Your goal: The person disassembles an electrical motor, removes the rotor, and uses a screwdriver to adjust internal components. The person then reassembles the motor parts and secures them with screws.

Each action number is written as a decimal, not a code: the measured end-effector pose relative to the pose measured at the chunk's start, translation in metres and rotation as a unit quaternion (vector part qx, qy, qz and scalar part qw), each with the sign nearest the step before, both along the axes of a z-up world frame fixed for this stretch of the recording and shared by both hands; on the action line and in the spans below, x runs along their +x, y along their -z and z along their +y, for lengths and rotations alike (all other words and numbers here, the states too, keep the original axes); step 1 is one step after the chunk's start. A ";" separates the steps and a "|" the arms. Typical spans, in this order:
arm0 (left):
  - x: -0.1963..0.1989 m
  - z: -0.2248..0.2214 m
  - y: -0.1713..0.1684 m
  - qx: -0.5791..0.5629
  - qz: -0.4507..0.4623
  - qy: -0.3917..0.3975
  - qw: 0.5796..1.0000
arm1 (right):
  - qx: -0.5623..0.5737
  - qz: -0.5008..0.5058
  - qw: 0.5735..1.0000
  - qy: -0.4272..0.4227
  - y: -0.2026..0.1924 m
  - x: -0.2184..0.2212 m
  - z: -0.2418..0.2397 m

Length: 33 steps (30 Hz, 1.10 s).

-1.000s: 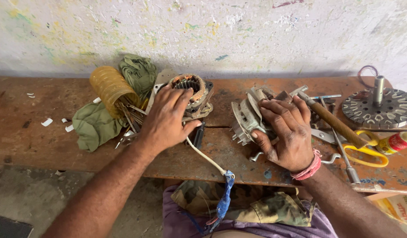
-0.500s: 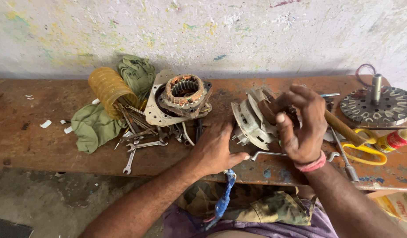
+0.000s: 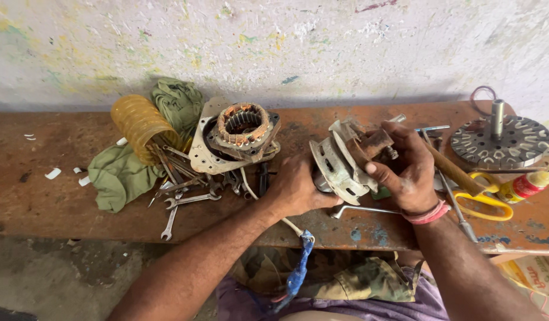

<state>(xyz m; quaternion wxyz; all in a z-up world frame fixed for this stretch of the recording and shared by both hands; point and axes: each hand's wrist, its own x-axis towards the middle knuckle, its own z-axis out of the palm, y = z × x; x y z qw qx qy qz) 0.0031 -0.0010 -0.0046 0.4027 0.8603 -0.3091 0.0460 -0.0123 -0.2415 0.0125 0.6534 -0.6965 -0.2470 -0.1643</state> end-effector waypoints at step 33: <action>0.029 -0.009 0.010 -0.037 -0.195 -0.059 0.978 | 0.057 0.088 0.989 -0.106 0.008 0.038 -0.013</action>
